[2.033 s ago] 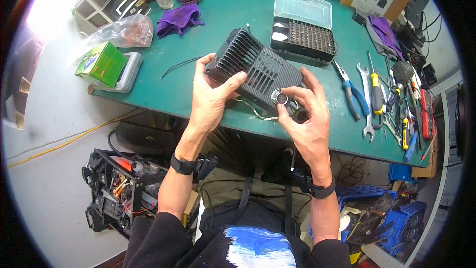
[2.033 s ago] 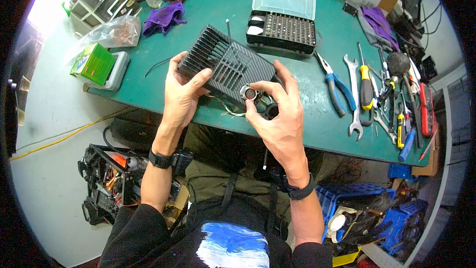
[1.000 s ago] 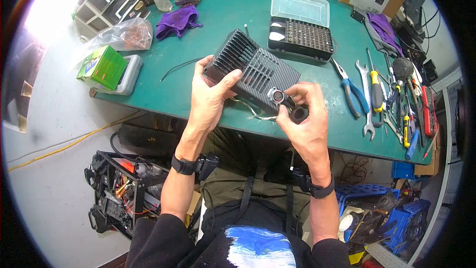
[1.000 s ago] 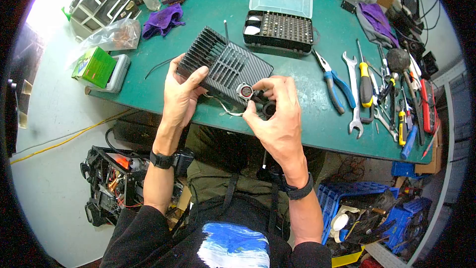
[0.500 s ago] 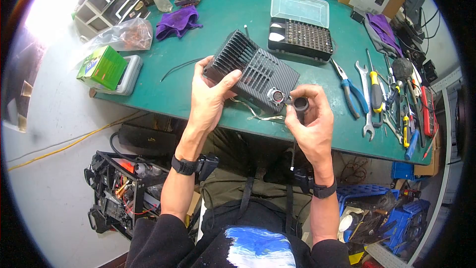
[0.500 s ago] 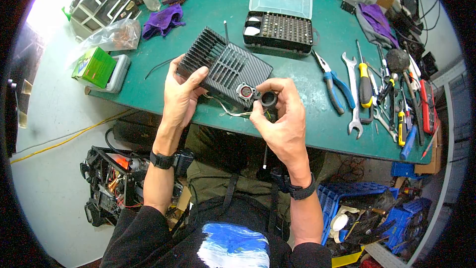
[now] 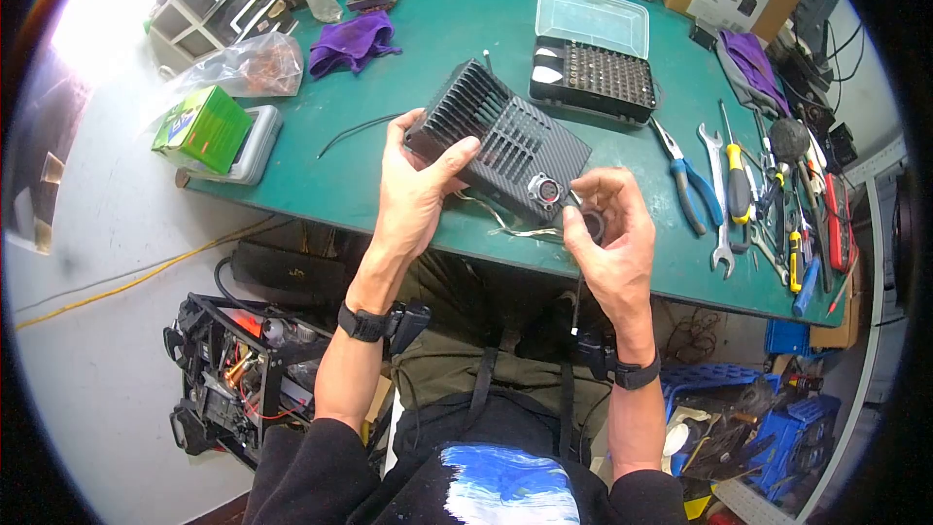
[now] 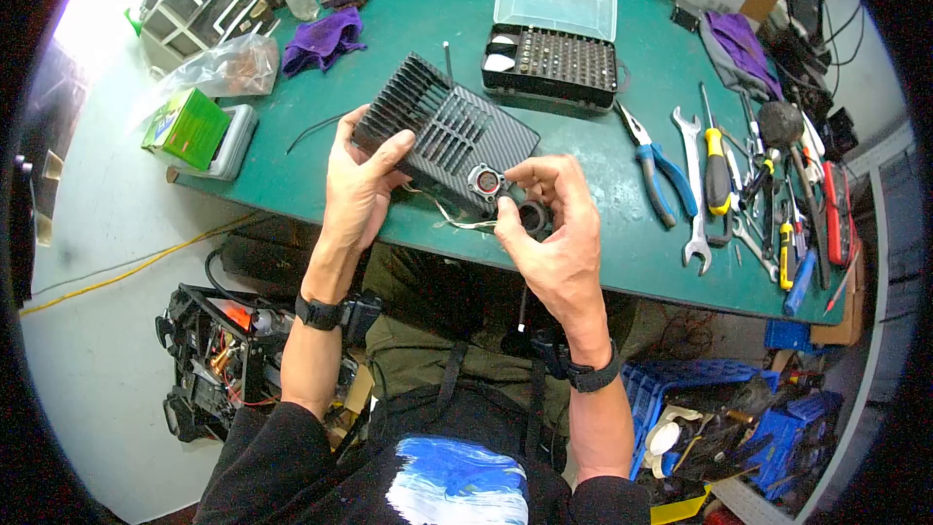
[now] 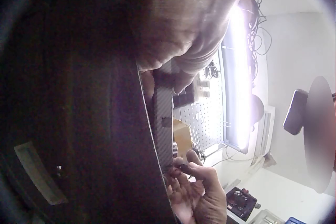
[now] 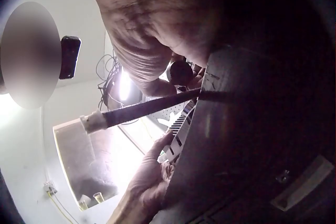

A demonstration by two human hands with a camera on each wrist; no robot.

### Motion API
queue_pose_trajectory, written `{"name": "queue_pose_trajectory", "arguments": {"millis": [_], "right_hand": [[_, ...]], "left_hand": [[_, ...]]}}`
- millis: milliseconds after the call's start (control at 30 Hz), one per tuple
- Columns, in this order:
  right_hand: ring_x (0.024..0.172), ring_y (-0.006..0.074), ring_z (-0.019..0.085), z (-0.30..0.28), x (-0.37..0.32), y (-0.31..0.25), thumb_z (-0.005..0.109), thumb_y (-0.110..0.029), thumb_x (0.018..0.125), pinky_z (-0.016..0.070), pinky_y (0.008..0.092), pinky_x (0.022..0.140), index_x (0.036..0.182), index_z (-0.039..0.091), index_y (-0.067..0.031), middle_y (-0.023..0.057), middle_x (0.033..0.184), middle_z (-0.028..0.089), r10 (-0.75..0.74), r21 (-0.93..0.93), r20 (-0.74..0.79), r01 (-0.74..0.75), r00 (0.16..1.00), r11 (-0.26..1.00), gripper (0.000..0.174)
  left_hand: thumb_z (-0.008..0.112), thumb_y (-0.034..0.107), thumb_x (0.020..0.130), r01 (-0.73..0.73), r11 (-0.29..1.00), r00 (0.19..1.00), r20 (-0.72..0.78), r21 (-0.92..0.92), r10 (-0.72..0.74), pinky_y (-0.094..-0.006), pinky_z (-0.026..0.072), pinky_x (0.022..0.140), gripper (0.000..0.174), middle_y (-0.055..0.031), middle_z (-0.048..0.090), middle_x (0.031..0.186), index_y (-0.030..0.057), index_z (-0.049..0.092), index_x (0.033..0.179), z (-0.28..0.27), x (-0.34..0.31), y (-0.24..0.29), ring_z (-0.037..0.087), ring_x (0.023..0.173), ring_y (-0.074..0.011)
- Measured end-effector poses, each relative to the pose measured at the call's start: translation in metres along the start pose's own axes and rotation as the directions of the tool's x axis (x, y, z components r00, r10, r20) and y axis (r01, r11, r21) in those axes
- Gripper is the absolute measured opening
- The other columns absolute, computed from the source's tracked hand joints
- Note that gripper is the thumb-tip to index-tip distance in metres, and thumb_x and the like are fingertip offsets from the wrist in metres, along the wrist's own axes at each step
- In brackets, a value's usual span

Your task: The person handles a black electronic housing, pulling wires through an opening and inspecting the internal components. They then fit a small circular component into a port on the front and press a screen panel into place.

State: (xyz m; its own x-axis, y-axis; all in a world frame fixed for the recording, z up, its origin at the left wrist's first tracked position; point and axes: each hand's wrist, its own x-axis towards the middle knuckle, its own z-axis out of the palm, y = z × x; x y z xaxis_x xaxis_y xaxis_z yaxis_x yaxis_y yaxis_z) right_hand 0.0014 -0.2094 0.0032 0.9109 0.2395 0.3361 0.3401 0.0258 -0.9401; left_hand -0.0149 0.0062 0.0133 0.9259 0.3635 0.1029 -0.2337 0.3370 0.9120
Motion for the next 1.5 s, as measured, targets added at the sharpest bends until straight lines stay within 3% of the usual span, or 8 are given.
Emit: {"name": "queue_pose_trajectory", "arguments": {"millis": [133,233,333,533,633,1067,1433,1500], "right_hand": [[0.081,0.0064,0.051,0.001,0.001,0.001,0.068,0.005,0.083,0.0438,0.0214,0.075,0.106,0.058,-0.0026,-0.0003,0.091,0.051,-0.049,-0.047,0.013,0.049,0.999,0.998,0.026],[0.077,0.0054,0.047,0.004,0.000,-0.003,0.068,-0.002,0.090,0.0420,0.0212,0.070,0.102,0.057,-0.0038,-0.0030,0.087,0.049,0.022,0.059,-0.071,-0.017,0.997,0.998,0.016],[0.074,0.0035,0.040,0.001,0.001,-0.003,0.063,-0.011,0.099,0.0374,0.0197,0.066,0.093,0.050,-0.0069,-0.0043,0.087,0.047,0.025,0.103,-0.097,-0.015,0.995,0.995,0.015],[0.075,0.0033,0.039,0.002,0.003,0.001,0.063,-0.009,0.098,0.0360,0.0190,0.067,0.091,0.047,-0.0076,-0.0039,0.088,0.046,0.006,0.134,-0.084,0.005,0.996,0.991,0.017],[0.075,0.0033,0.040,0.002,0.003,-0.001,0.064,-0.007,0.097,0.0366,0.0192,0.067,0.093,0.048,-0.0073,-0.0039,0.088,0.047,0.020,0.137,-0.077,-0.010,0.997,0.991,0.016],[0.082,0.0059,0.050,0.003,0.001,-0.004,0.065,-0.006,0.096,0.0433,0.0209,0.076,0.104,0.054,-0.0040,-0.0010,0.093,0.053,0.055,0.079,-0.088,-0.049,0.995,0.996,0.013],[0.084,0.0065,0.052,0.002,0.001,-0.001,0.065,-0.004,0.095,0.0445,0.0215,0.077,0.106,0.055,-0.0034,-0.0002,0.094,0.055,0.035,0.083,-0.090,-0.028,0.995,0.996,0.015],[0.084,0.0065,0.052,0.002,0.001,-0.001,0.065,-0.004,0.095,0.0446,0.0216,0.077,0.106,0.055,-0.0034,-0.0001,0.094,0.055,0.030,0.077,-0.090,-0.023,0.996,0.997,0.015]], "left_hand": [[0.075,0.005,0.088,-0.003,1.000,1.000,-0.008,0.006,0.003,-0.0268,0.0601,0.068,0.059,-0.0108,0.064,0.114,0.0007,0.038,0.134,-0.001,0.001,0.000,0.069,0.093,-0.0167],[0.075,0.005,0.088,0.002,1.000,1.000,-0.003,0.014,-0.002,-0.0268,0.0602,0.069,0.059,-0.0108,0.065,0.114,0.0014,0.038,0.134,-0.003,0.002,0.000,0.069,0.093,-0.0167],[0.081,0.011,0.084,0.012,1.000,1.000,0.017,0.016,-0.013,-0.0274,0.0574,0.073,0.073,-0.0119,0.065,0.110,-0.0010,0.032,0.137,-0.007,0.003,-0.003,0.068,0.093,-0.0161],[0.083,0.014,0.083,0.004,1.000,1.000,0.021,0.016,-0.004,-0.0238,0.0536,0.068,0.075,-0.0094,0.067,0.104,-0.0005,0.032,0.137,-0.009,0.003,-0.004,0.067,0.087,-0.0130],[0.076,0.005,0.087,0.005,0.999,1.000,0.027,0.043,-0.006,-0.0281,0.0604,0.072,0.062,-0.0106,0.065,0.113,0.0008,0.036,0.134,-0.010,0.003,-0.005,0.068,0.096,-0.0168],[0.078,0.006,0.086,0.008,0.999,0.999,0.033,0.049,-0.010,-0.0280,0.0593,0.071,0.068,-0.0109,0.065,0.113,-0.0001,0.034,0.137,-0.011,0.003,-0.005,0.068,0.095,-0.0170],[0.078,0.007,0.086,0.007,0.999,1.000,0.020,0.034,-0.008,-0.0251,0.0572,0.067,0.068,-0.0104,0.066,0.112,0.0002,0.034,0.138,-0.008,0.002,-0.003,0.068,0.094,-0.0163],[0.082,0.015,0.084,0.001,0.999,1.000,0.027,0.041,-0.002,-0.0258,0.0548,0.071,0.077,-0.0108,0.068,0.104,-0.0012,0.030,0.138,-0.008,0.002,-0.002,0.067,0.088,-0.0143]]}}
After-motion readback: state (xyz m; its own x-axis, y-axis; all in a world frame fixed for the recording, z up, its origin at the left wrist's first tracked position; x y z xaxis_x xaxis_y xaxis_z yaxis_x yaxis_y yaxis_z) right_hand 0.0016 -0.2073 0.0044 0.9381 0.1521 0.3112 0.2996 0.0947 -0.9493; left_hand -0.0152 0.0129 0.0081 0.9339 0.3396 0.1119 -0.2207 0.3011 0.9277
